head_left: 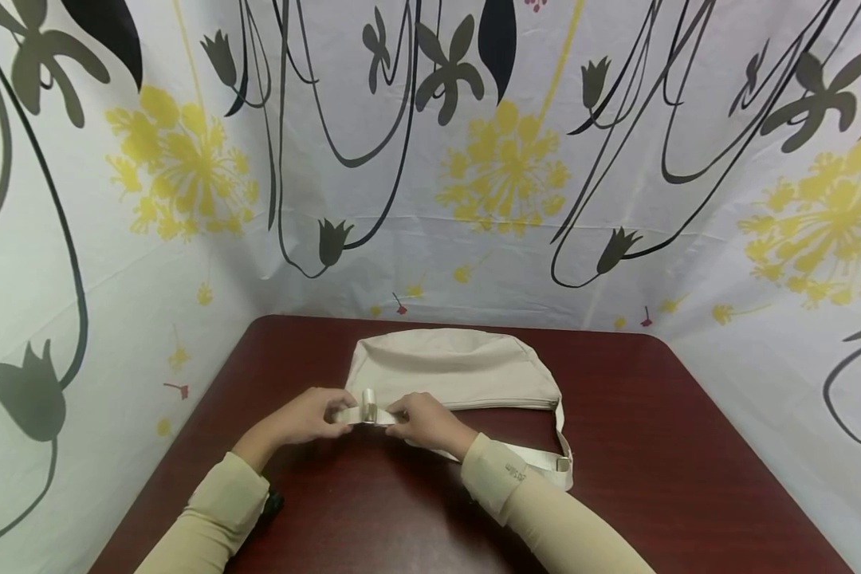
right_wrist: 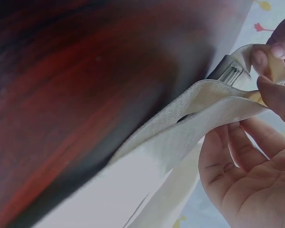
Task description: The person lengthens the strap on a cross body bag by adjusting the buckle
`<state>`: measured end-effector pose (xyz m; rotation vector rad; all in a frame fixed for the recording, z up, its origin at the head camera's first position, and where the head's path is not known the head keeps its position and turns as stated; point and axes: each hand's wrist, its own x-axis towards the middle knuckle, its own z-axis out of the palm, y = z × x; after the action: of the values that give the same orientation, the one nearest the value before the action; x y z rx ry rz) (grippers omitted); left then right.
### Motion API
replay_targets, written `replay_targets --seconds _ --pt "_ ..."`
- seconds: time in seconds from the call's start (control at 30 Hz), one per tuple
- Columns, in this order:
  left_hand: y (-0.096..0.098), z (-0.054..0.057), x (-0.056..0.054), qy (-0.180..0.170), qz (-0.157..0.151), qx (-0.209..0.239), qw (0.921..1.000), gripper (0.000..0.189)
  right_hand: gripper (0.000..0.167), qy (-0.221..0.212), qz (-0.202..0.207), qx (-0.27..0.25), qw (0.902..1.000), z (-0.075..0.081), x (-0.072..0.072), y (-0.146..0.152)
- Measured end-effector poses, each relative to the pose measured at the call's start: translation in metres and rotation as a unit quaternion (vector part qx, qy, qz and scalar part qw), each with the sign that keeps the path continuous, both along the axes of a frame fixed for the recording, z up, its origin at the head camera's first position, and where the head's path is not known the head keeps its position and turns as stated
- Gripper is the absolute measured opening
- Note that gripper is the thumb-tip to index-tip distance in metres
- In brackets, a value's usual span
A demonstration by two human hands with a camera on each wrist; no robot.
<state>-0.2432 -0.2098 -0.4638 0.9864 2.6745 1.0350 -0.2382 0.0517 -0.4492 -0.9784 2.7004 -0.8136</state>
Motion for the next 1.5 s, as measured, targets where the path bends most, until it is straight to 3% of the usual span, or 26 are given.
replay_targets --seconds 0.37,0.6,0.83,1.5 --pt "-0.0012 -0.0012 -0.0004 0.005 -0.006 0.002 1.0000 0.021 0.027 0.000 0.005 -0.006 1.0000 0.0005 -0.0005 0.0008" --pt "-0.0008 -0.0021 0.0005 0.007 -0.004 0.003 1.0000 0.021 0.003 -0.014 -0.003 -0.014 0.9998 0.0017 0.0001 0.0033" --pt "-0.0002 -0.0011 0.0025 0.012 -0.005 0.002 0.9999 0.020 0.006 0.006 0.000 -0.007 1.0000 0.0021 -0.0003 0.0069" --pt "-0.0011 -0.0008 0.0018 0.021 -0.006 0.003 0.9998 0.019 0.004 0.000 0.003 -0.013 0.9999 0.0024 -0.0010 0.0074"
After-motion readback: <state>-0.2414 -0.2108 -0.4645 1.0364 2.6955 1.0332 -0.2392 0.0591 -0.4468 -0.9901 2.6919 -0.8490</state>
